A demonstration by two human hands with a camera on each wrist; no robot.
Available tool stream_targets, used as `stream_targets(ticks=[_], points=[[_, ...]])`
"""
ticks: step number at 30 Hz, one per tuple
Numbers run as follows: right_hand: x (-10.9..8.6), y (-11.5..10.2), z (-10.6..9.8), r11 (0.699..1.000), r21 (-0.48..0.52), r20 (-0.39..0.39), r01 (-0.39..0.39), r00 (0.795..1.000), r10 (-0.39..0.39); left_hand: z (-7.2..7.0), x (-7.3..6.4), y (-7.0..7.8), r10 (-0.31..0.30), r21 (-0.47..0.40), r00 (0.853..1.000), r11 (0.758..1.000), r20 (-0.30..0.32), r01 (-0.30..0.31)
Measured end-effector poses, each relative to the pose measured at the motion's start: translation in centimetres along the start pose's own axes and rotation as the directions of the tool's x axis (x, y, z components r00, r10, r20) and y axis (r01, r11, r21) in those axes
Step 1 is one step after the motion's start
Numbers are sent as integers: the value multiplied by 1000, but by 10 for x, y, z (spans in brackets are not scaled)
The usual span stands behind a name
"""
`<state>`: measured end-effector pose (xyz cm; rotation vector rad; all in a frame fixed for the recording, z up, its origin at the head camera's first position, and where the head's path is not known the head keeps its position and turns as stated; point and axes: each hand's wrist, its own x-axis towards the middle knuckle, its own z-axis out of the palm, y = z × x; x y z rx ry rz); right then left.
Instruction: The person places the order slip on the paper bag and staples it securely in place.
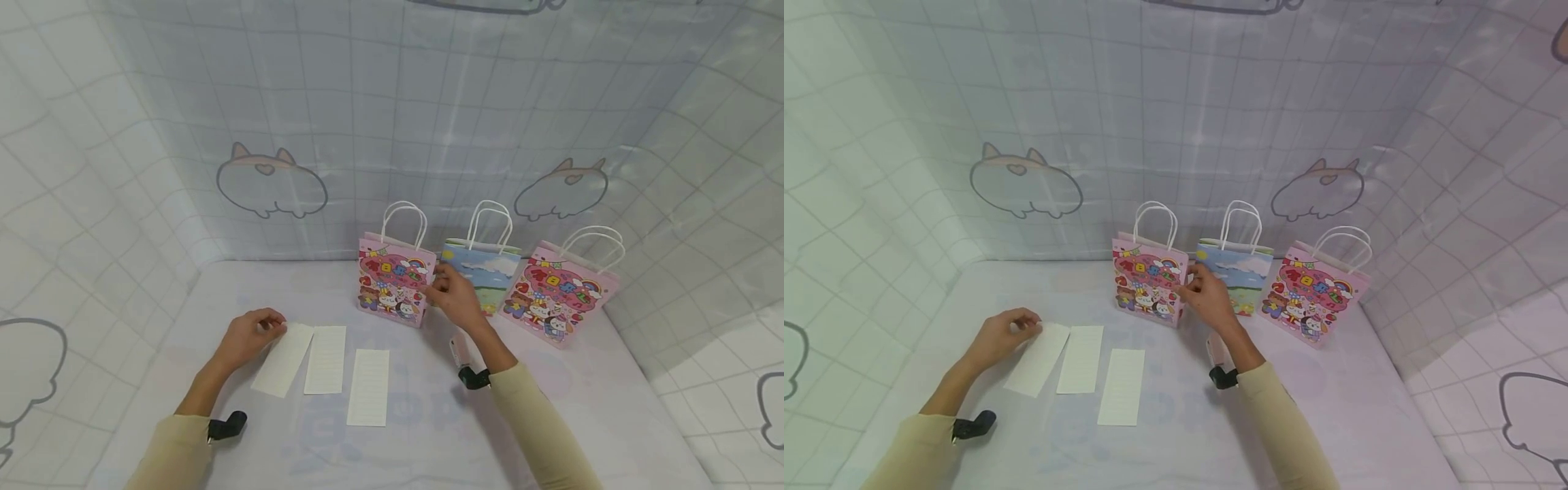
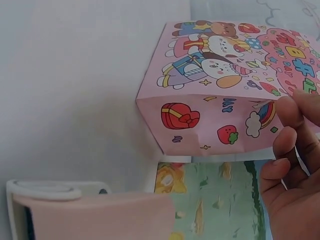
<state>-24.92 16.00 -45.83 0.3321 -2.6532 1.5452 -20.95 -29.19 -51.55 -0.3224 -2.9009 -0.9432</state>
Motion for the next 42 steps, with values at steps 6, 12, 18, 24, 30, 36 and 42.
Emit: stream_targets(ticks=[6, 12, 18, 24, 30, 36, 42], points=[[-5, 2, -5, 1000, -5, 13, -8, 1000, 8, -6, 0, 12, 26, -15, 999, 1000, -19, -26], [-10, 3, -8, 1000, -9, 4, -1, 1000, 1, -14, 0, 20, 38, -56, 997, 998, -66, -42], [-16, 6, -10, 1000, -10, 2, -15, 1000, 15, -18, 0, 25, 40, -86, 995, 995, -89, -47], [-21, 7, -11, 999, -31, -7, -15, 1000, 15, -18, -1, 28, 59, -99, 992, 993, -113, -71], [-26, 7, -13, 999, -46, -20, -19, 1000, 18, -19, 0, 32, 61, -130, 991, 989, -115, -76], [-32, 8, -15, 997, -75, -20, -7, 1000, 5, -21, 0, 41, 52, -152, 992, 986, -111, -68], [-39, 9, -18, 997, -75, -9, -3, 1000, 3, -24, -1, 53, 86, -175, 989, 979, -119, -106]])
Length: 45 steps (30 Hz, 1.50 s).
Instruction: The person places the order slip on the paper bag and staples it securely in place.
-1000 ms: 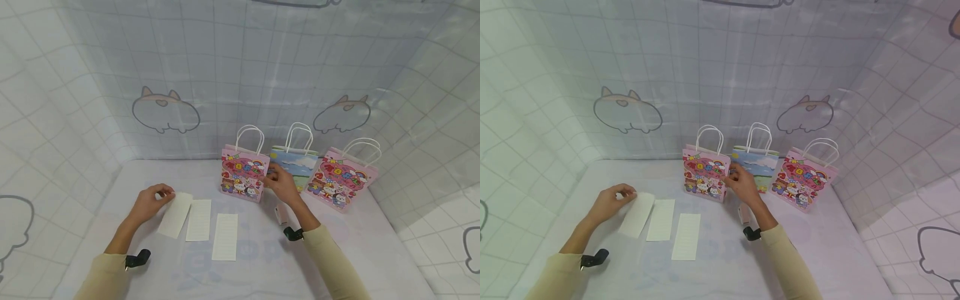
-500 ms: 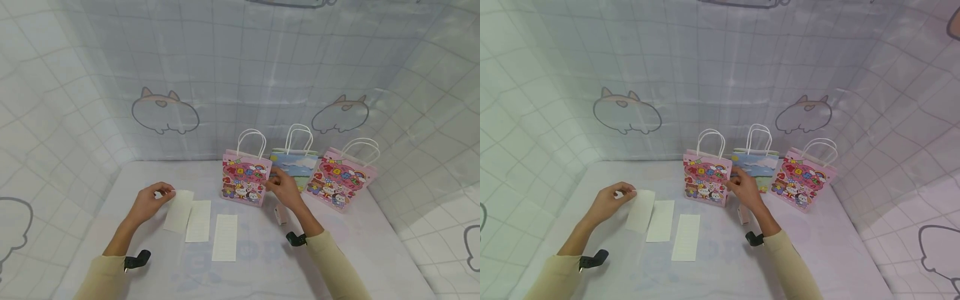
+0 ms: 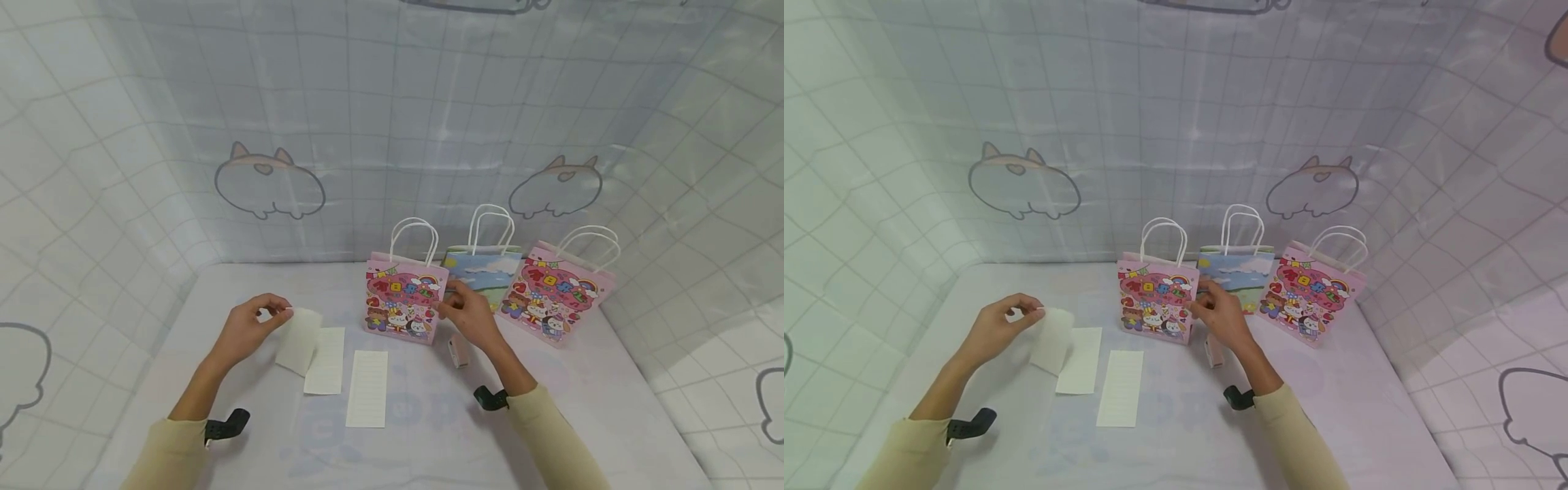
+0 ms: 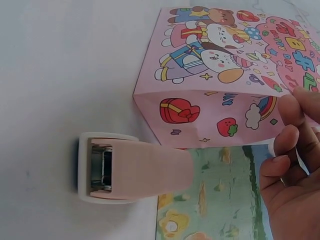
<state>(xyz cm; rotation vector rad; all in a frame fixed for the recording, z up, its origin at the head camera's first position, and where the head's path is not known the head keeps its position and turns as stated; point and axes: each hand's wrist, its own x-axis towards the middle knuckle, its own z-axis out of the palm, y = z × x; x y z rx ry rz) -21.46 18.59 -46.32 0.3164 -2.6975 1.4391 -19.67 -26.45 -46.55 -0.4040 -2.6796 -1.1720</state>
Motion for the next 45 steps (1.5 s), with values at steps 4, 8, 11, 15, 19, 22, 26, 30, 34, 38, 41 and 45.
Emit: stream_targets(ticks=[4, 8, 11, 15, 19, 22, 26, 30, 34, 38, 41, 45], points=[[-3, 1, 0, 1000, 10, 14, -9, 1000, 9, 1, 1, 9, 25, -17, 1000, 1000, -3, -25], [-7, 1, -2, 1000, 21, 23, -10, 1000, 10, 2, 1, 18, 40, -30, 999, 999, -3, -40], [-10, 2, -3, 1000, 25, 26, -10, 1000, 10, 5, 2, 25, 53, -48, 999, 997, 0, -53], [-14, 2, -5, 999, 41, 30, -7, 1000, 6, 9, 1, 35, 68, -65, 998, 996, 9, -67], [-18, 2, -8, 999, 37, 32, -11, 999, 10, 13, 1, 45, 75, -87, 997, 994, 28, -73], [-20, 2, -10, 1000, 19, 31, -6, 999, 6, 14, 1, 51, 84, -99, 996, 992, 38, -80], [-23, 4, -12, 1000, 11, 28, 0, 1000, 0, 12, 2, 54, 96, -90, 995, 992, 30, -93], [-25, 4, -14, 1000, 7, 27, -4, 1000, 3, 7, 2, 54, 91, -77, 996, 993, 9, -90], [-27, 5, -15, 1000, 3, 27, -10, 1000, 10, 1, 1, 50, 83, -67, 996, 994, -13, -83], [-29, 6, -17, 1000, 6, 26, -15, 1000, 15, -5, 1, 49, 77, -58, 997, 995, -28, -79], [-30, 6, -19, 1000, 11, 24, -13, 1000, 13, -10, 0, 49, 76, -48, 996, 996, -38, -77], [-31, 5, -20, 1000, 5, 17, -10, 1000, 9, -15, 0, 50, 70, -50, 996, 996, -49, -72]])
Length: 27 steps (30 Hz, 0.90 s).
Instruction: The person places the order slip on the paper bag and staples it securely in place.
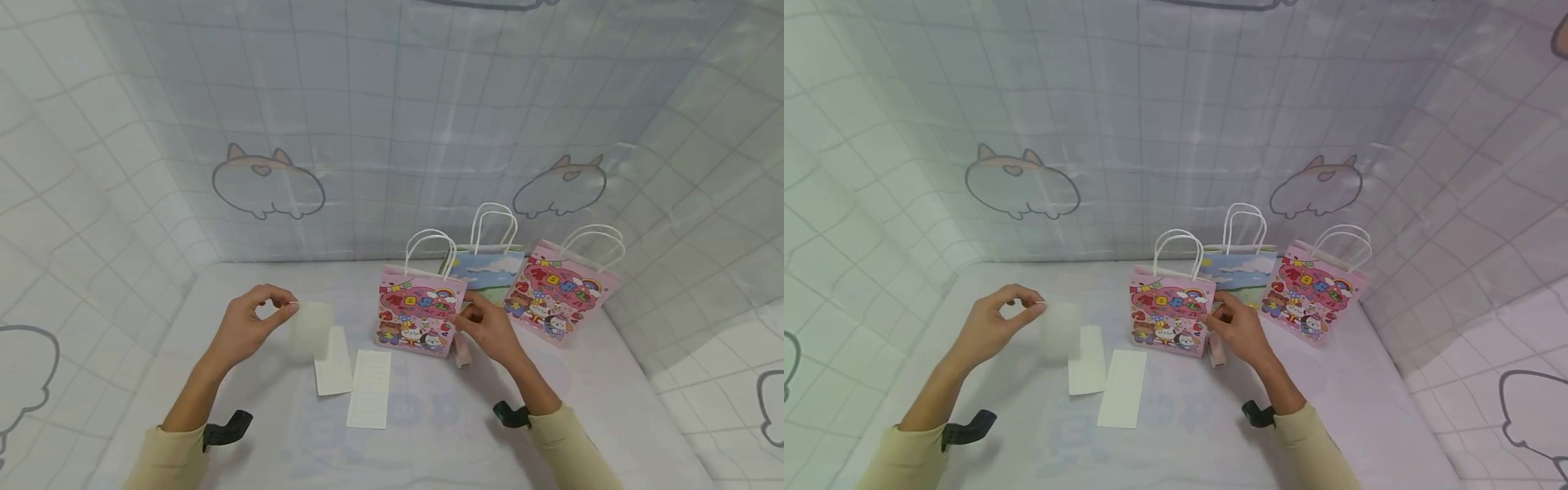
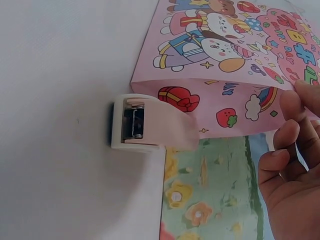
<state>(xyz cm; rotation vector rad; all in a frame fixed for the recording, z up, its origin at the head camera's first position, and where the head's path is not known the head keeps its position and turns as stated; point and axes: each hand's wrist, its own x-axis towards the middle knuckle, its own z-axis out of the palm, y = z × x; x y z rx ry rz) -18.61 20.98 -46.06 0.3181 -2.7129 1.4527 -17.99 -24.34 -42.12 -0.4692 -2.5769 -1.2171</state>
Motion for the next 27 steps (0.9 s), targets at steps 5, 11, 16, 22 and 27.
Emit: stream_targets(ticks=[5, 11, 16, 22, 27], points=[[-1, 0, -2, 1000, -10, -4, 7, 1000, -7, -1, -1, 5, -2, -8, 1000, 1000, 5, 2], [-3, 1, -3, 1000, -13, 6, 4, 1000, -4, 4, 0, 12, 26, -23, 999, 999, 20, -26], [-4, 1, -3, 1000, -3, 6, 2, 1000, -2, 11, 5, 24, 41, -44, 999, 998, 31, -40], [-6, 2, -4, 1000, 2, 9, 15, 1000, -15, 18, 3, 53, 60, -97, 997, 994, 55, -54], [-8, 3, -4, 1000, -4, 12, 18, 1000, -18, 33, 3, 49, 66, -134, 995, 989, 79, -55]])
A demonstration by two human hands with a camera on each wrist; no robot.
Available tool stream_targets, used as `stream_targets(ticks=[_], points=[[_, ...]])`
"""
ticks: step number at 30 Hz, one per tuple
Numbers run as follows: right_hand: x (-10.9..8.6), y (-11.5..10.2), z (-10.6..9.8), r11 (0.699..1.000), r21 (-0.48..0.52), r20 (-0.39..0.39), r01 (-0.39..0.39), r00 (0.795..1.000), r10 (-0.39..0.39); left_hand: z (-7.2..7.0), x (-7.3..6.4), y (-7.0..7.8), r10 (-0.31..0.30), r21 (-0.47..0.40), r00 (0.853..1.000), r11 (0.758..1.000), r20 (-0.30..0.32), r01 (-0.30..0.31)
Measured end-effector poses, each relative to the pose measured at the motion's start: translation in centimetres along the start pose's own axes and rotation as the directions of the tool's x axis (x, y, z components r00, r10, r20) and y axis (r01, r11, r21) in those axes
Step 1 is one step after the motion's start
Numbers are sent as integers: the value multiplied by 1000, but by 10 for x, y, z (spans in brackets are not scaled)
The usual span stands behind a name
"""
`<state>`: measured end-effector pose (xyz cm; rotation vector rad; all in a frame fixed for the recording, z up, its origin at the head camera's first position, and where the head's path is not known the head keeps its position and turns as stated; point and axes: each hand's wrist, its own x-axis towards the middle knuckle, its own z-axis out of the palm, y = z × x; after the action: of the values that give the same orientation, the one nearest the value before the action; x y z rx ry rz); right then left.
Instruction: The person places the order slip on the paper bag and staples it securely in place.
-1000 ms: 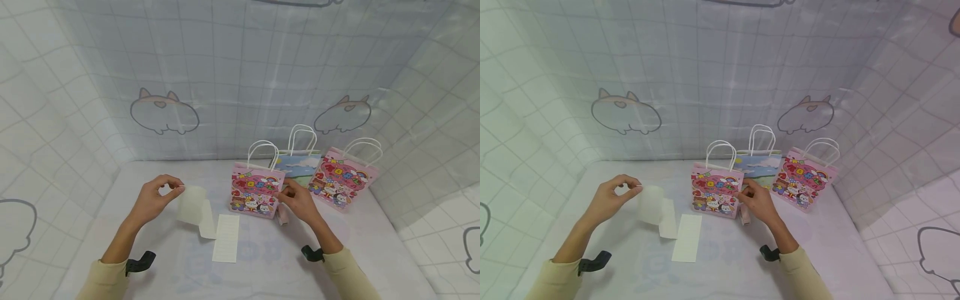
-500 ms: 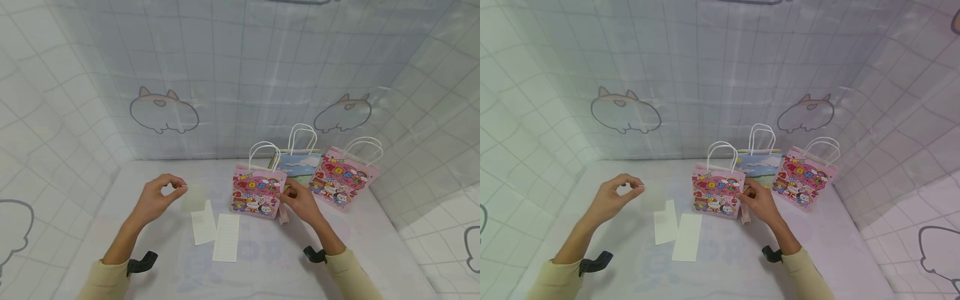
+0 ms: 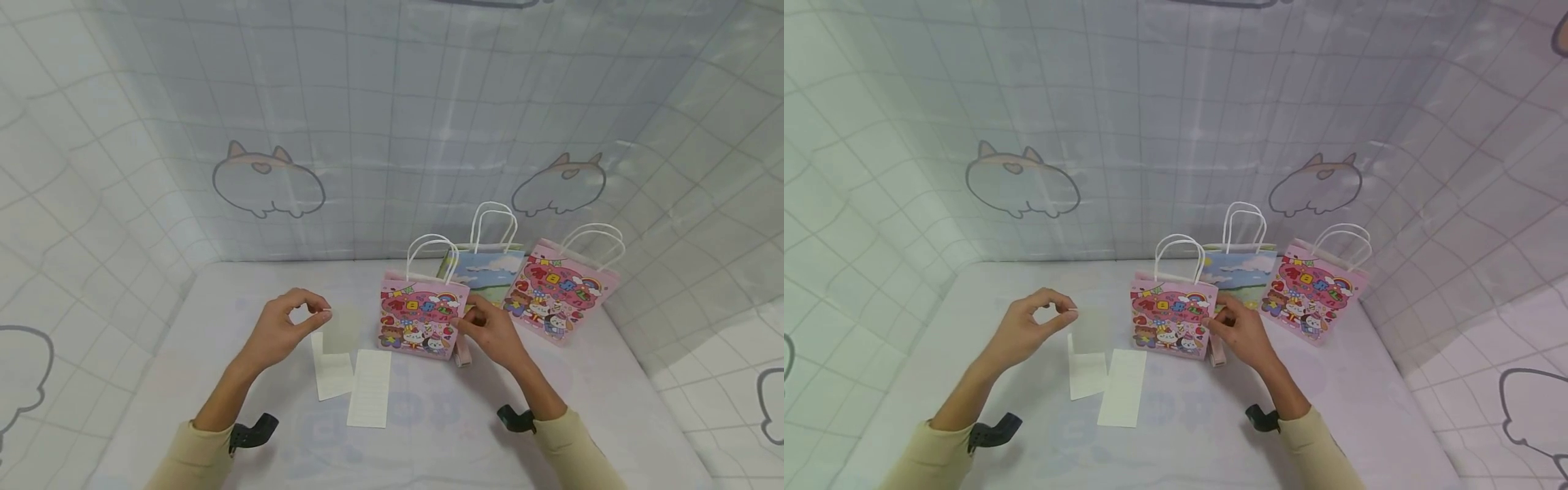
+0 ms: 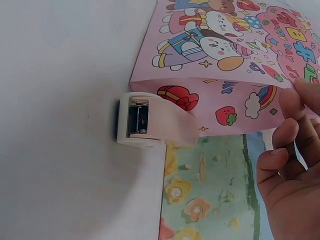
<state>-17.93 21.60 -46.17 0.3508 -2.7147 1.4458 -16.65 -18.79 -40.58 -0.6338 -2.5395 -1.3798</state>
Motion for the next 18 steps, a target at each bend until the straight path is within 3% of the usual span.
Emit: stream_targets(ticks=[7, 18], points=[[-2, -2, -1, 1000, 7, 9, -23, 1000, 23, 17, 0, -12, 40, -49, 998, 998, 39, -38], [-6, -4, -2, 999, 26, 25, -23, 999, 23, 41, 12, 5, 91, -81, 994, 993, 57, -86]])
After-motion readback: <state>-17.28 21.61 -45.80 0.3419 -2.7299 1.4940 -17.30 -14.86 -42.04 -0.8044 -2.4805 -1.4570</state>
